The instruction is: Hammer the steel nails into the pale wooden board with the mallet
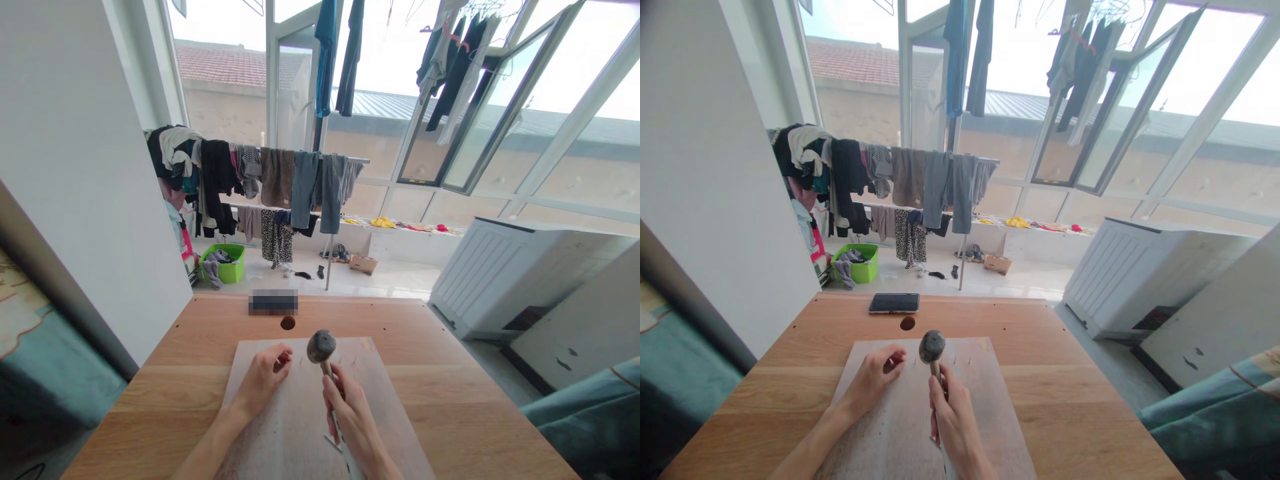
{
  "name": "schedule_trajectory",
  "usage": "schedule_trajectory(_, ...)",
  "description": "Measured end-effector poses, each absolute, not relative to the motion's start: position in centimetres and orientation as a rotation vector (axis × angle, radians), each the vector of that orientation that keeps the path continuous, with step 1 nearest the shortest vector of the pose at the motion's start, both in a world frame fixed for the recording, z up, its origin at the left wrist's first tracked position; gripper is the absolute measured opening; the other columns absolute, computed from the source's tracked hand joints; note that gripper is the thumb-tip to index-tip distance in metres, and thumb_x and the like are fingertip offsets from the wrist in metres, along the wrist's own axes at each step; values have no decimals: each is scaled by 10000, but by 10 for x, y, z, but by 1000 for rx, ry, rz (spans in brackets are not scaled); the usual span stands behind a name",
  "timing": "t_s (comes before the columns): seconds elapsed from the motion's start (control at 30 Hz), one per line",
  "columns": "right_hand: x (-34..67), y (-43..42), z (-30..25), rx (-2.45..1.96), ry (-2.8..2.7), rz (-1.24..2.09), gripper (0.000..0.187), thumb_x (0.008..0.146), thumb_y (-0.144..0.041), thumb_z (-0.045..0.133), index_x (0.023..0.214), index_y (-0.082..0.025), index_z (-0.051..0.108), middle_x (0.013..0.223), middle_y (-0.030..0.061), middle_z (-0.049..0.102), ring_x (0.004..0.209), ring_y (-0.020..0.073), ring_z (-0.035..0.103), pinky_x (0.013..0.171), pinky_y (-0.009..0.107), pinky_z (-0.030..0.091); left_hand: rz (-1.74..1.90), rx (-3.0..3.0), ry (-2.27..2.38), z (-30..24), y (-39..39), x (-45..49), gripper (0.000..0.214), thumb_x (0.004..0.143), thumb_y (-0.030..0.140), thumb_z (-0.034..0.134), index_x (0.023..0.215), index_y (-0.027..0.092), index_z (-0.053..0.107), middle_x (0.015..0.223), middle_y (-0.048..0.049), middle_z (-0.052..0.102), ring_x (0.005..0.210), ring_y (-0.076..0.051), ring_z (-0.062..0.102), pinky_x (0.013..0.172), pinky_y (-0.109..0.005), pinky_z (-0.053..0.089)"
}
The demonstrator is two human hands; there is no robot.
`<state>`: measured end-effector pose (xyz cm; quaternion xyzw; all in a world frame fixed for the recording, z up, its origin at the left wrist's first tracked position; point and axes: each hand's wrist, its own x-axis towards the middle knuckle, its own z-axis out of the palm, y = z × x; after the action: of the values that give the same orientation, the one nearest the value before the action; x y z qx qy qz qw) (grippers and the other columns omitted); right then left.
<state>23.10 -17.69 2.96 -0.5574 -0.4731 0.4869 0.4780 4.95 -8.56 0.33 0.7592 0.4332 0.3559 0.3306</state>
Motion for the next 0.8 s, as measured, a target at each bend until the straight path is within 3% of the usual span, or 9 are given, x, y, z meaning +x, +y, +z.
schedule_trajectory(0.2,212,-168,28,-1332,-1243,1204,435,913,-602,474,1054,-198,548,619,-115,437,298,28,427,245,113,294,959,1966,1124,-2,-81,50,214,828,192,550,1029,210,621,776,23,700,651,-135,618,664,-233,485)
schedule_trajectory(0.43,202,-167,24,-1409,-1298,1181,483,920,-577,494,1182,-177,562,549,-113,425,318,58,429,265,131,316,965,1976,1094,-1,-83,51,154,809,112,530,904,204,609,752,35,670,633,-118,593,631,-208,452)
schedule_trajectory(0.6,204,-167,21,-1404,-1323,1168,456,928,-553,496,1185,-184,571,544,-111,443,308,58,432,264,131,315,949,1982,1059,-2,-81,49,249,827,106,533,1043,207,607,752,40,663,637,-120,593,645,-216,470)
schedule_trajectory(0.8,226,-172,29,-1361,-1264,1159,435,918,-584,488,1093,-193,563,614,-109,454,303,36,437,252,119,307,947,2334,1208,11,-96,44,308,874,163,563,1179,201,550,996,-44,651,870,-197,635,806,-331,520)
